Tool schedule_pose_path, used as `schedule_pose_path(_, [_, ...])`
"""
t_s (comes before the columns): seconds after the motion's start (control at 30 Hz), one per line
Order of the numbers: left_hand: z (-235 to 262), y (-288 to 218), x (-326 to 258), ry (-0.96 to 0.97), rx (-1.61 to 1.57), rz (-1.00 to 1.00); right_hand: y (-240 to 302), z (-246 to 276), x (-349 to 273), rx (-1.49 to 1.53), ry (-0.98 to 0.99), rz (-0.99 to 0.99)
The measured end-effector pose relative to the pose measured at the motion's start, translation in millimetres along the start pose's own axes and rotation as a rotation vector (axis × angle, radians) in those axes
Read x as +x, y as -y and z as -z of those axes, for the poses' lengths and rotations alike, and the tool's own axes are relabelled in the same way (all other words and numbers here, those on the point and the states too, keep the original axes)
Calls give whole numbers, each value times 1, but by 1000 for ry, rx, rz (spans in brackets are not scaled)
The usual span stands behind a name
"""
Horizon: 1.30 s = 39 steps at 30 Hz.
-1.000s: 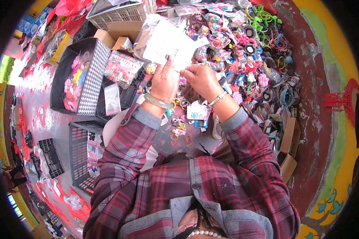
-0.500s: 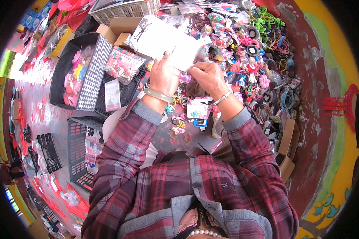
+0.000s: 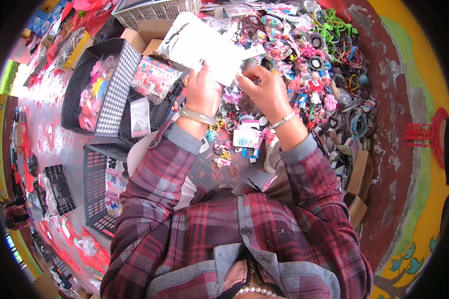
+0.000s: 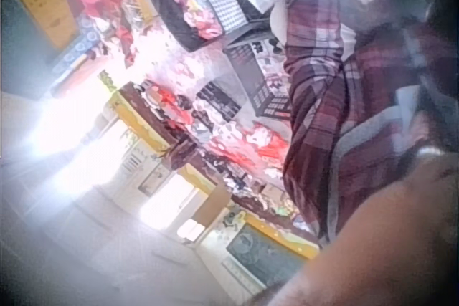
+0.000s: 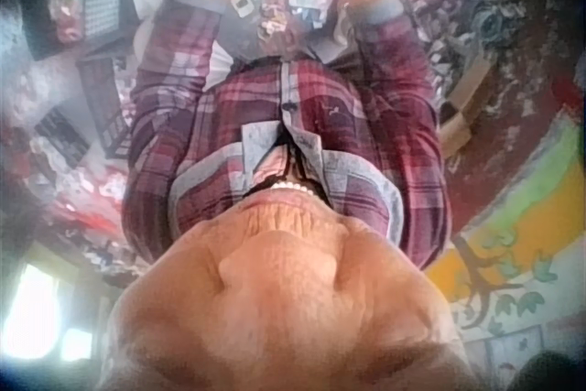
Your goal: The person sits on the floor and sorts packaged hair accessories by hand, picking up individual packages, wiping them with a cloth, and placing them into a plastic crate.
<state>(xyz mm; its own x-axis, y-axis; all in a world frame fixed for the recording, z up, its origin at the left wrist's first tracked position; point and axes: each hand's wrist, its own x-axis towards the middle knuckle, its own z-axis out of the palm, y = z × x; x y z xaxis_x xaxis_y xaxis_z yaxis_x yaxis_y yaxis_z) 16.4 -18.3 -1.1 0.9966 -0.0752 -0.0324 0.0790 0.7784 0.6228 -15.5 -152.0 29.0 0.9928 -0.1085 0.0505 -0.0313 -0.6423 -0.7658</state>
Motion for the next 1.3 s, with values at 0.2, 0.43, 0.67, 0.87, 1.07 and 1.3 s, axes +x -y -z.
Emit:
schedule_pose_path(0.2, [4,18,-9,36,320,-104,-12,-12,4,-196,-63,68])
schedule_pose_path(0.43, [0,6,-7,45,27,37,-14,-9,4,30,-73,15])
schedule_pose_path(0.67, [18,-1,5,25,-81,150,-39,-14,14,277,-31,-4])
schedule_pose_path(0.87, [7,-1,1,1,43,-8,-20,-4,9,125,-60,12])
schedule_pose_path(1.07, [9,10,-12,58,563,-100,-12,-5,9,-204,-117,51])
schedule_pose_path(1.3, [0,3,-9,57,56,60,-26,-4,14,196,-152,-24])
